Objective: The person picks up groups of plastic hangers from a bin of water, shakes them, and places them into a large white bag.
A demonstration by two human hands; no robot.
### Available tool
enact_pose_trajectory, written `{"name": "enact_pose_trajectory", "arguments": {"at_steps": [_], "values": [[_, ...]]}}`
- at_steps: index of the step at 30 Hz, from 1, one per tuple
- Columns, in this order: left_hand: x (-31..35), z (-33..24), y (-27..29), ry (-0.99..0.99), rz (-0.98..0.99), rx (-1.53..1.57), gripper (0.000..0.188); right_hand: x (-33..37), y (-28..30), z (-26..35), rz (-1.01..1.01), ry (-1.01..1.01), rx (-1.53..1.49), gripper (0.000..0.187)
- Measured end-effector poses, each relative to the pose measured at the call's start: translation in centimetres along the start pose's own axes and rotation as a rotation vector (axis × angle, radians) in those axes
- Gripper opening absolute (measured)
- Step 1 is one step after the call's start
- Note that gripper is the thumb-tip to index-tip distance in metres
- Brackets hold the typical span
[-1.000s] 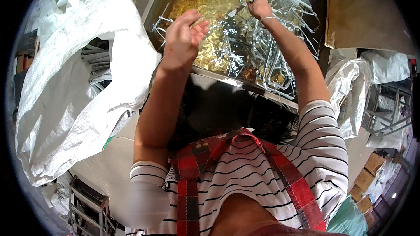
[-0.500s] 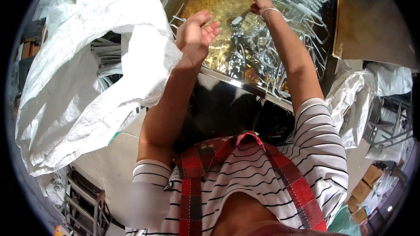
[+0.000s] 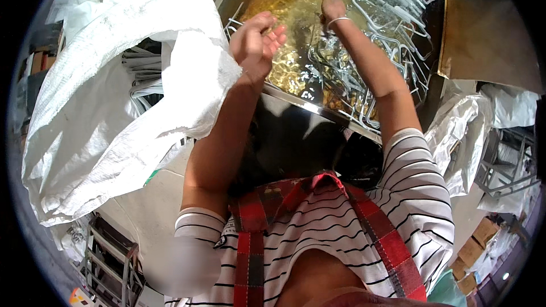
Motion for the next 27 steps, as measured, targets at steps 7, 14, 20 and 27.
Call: {"name": "enact_pose_trajectory", "arguments": {"at_steps": [7, 14, 20, 27], "values": [[-1.6, 0.6, -0.8, -0.151, 0.077, -0.543, 0.084, 8.8, 10.7, 9.3, 0.433, 0.010, -0.385, 0.041], [-2.7, 5.2, -4.0, -0.099, 0.260, -0.652, 0.090, 16.0, 14.2, 10.7, 0.639, 0.007, -0.453, 0.047], [-2.6, 7.9, -5.4, 0.138, 0.434, -0.231, 0.047, 15.2, 14.6, 9.0, 0.840, -0.124, -0.518, 0.054], [-4.7, 11.2, -5.4, 0.304, 0.402, -0.214, 0.037, 11.8, 15.3, 5.8, 0.951, -0.275, -0.682, 0.053]]}}
Point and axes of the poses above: each hand's wrist, its own x-axis away from the middle knuckle, its own y-axis out of the back of the hand, z = x × y, the point moved 4 cm from there along -x, towards the middle knuckle, and after that the axes turned 1 degree about x, right-handed, at the moved point
